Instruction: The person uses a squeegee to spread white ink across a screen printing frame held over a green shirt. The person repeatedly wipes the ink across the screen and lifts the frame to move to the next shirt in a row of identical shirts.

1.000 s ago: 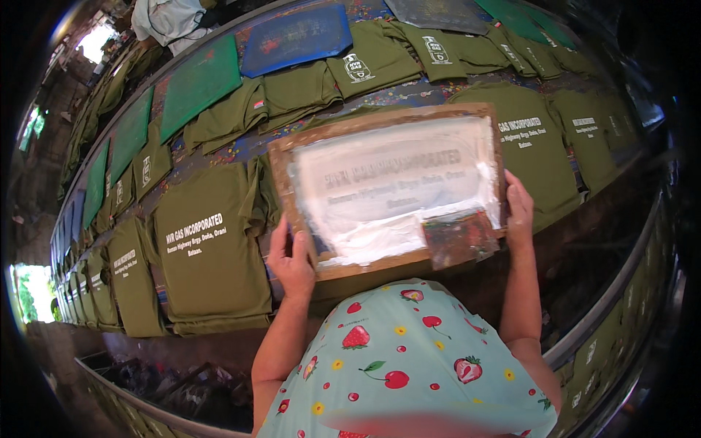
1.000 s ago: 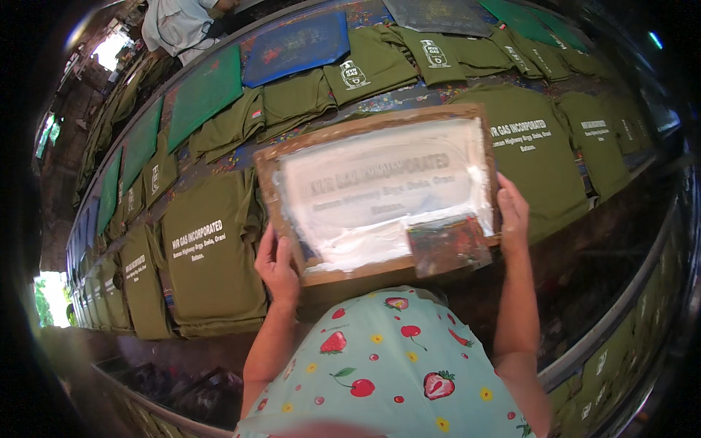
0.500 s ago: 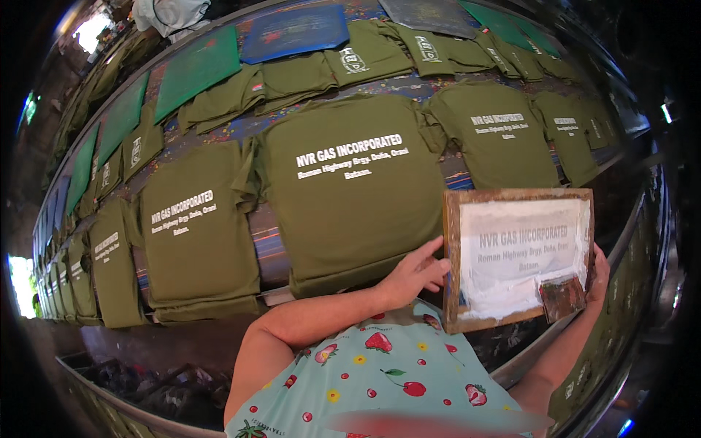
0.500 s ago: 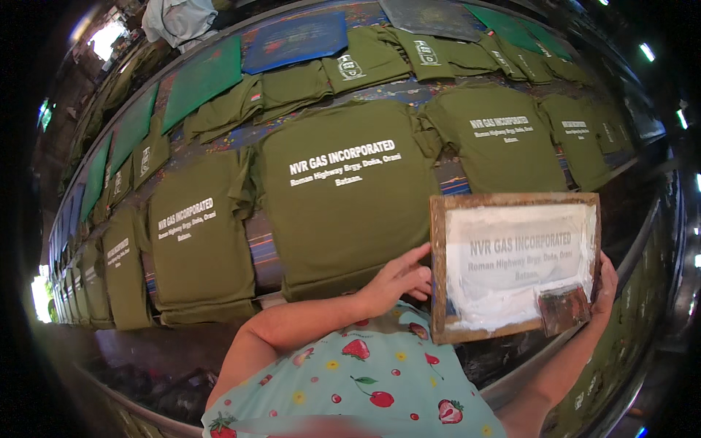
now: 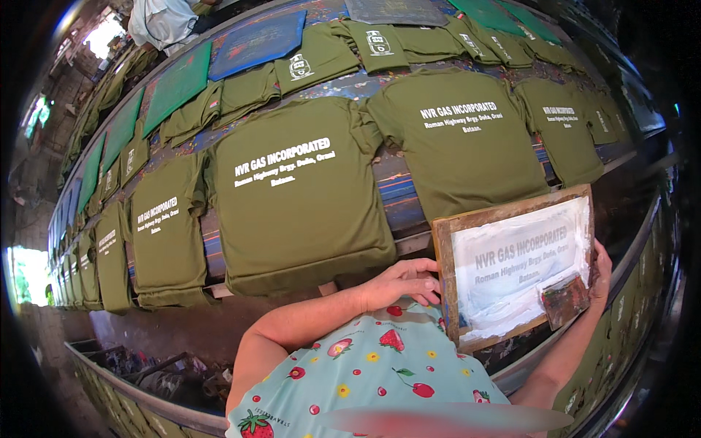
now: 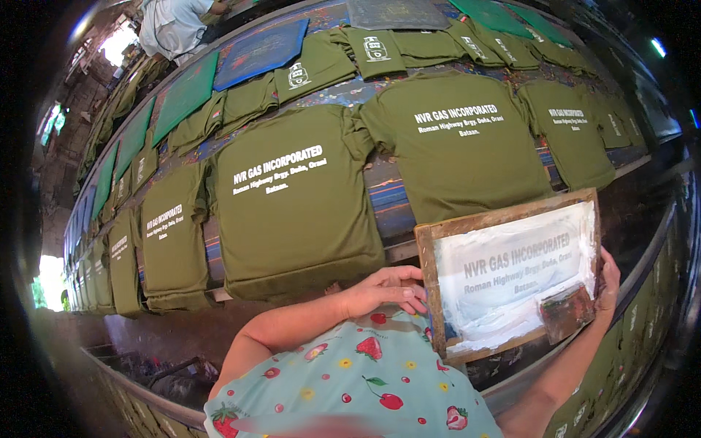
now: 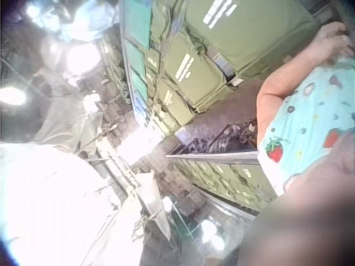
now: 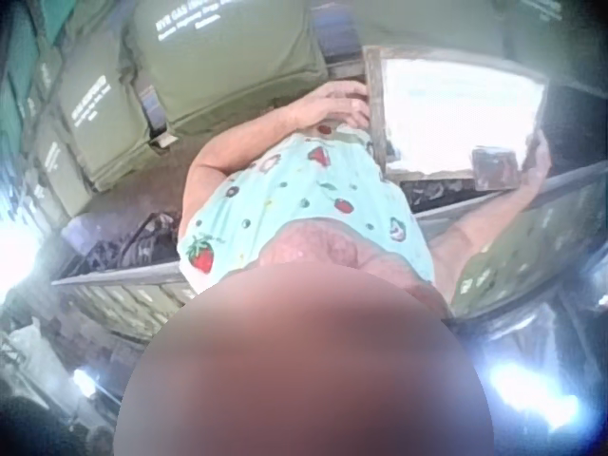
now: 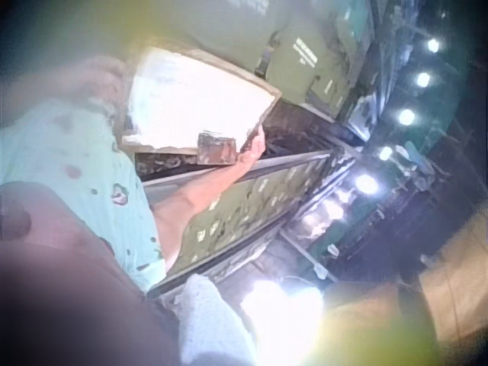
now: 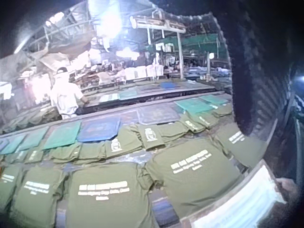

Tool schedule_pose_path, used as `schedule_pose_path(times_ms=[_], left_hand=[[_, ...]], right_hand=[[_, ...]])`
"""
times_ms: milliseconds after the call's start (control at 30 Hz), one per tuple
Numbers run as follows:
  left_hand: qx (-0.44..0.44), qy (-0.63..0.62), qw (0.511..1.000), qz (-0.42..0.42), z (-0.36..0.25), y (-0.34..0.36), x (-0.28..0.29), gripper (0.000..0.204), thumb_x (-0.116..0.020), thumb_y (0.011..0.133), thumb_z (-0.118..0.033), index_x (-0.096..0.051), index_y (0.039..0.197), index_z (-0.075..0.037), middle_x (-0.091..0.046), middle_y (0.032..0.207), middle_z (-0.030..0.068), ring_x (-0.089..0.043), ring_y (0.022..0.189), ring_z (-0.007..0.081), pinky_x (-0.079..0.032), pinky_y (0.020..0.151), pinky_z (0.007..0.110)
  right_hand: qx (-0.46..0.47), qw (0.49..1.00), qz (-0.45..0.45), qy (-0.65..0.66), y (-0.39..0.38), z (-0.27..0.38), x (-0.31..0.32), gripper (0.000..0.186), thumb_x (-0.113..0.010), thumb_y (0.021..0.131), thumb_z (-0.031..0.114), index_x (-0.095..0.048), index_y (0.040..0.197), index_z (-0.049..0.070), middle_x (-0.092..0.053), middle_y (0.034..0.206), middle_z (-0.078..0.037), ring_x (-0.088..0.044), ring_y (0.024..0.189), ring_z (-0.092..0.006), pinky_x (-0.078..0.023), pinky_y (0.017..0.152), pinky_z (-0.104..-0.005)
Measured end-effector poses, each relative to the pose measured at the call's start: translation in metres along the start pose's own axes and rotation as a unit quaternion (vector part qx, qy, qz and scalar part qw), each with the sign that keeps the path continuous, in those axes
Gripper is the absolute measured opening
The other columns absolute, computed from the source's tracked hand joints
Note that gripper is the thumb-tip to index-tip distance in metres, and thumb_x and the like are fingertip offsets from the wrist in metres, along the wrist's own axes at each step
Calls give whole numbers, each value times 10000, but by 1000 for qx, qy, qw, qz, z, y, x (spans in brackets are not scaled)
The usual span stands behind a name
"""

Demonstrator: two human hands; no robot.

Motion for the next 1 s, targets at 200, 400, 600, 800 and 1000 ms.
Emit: schedule_pose_path(times_ms=[200,400,600,800,1000], left_hand=[[-109,71,974,-187,-12,23,3,414,-658,1069,40,-654,1479,-13,-778,1222,146,-745,1124,193,-589,1050,370],[-208,115,907,-348,-52,17,19,245,-745,1020,50,-766,1258,-3,-815,1078,88,-778,996,147,-631,913,311],[-266,312,811,-418,-85,36,47,170,-842,940,12,-809,1106,-8,-815,970,76,-762,928,131,-605,863,298],[-281,510,688,-433,-98,80,62,378,-850,953,-164,-747,1281,-8,-791,1170,176,-758,1109,290,-562,1028,446],[-180,754,491,-396,-110,161,64,958,-720,1022,-515,-362,1659,106,-394,1711,316,-303,1628,510,-261,1321,606]], right_hand=[[-3,999,26,-26,51,-3,62,805,-713,1038,509,-564,1540,-101,-658,1490,-175,-618,1366,-279,-422,1213,-407],[3,998,68,-11,91,-9,71,808,-705,1039,483,-545,1551,-121,-638,1512,-189,-606,1381,-279,-407,1221,-403],[19,997,63,-41,105,14,68,853,-720,1024,499,-529,1555,-140,-640,1519,-195,-601,1402,-285,-399,1237,-408],[13,998,19,-53,105,28,71,843,-743,973,476,-556,1547,-112,-682,1467,-198,-655,1342,-277,-455,1194,-392],[6,999,33,-33,146,33,80,849,-763,955,462,-555,1546,-111,-701,1434,-195,-684,1297,-272,-488,1163,-383]])
Point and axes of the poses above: each hand's wrist, its own y-axis towards the middle knuckle, its own x-axis out of the back of the hand, z = x × y, the point moved 3 cm from there along y, towards the middle knuckle
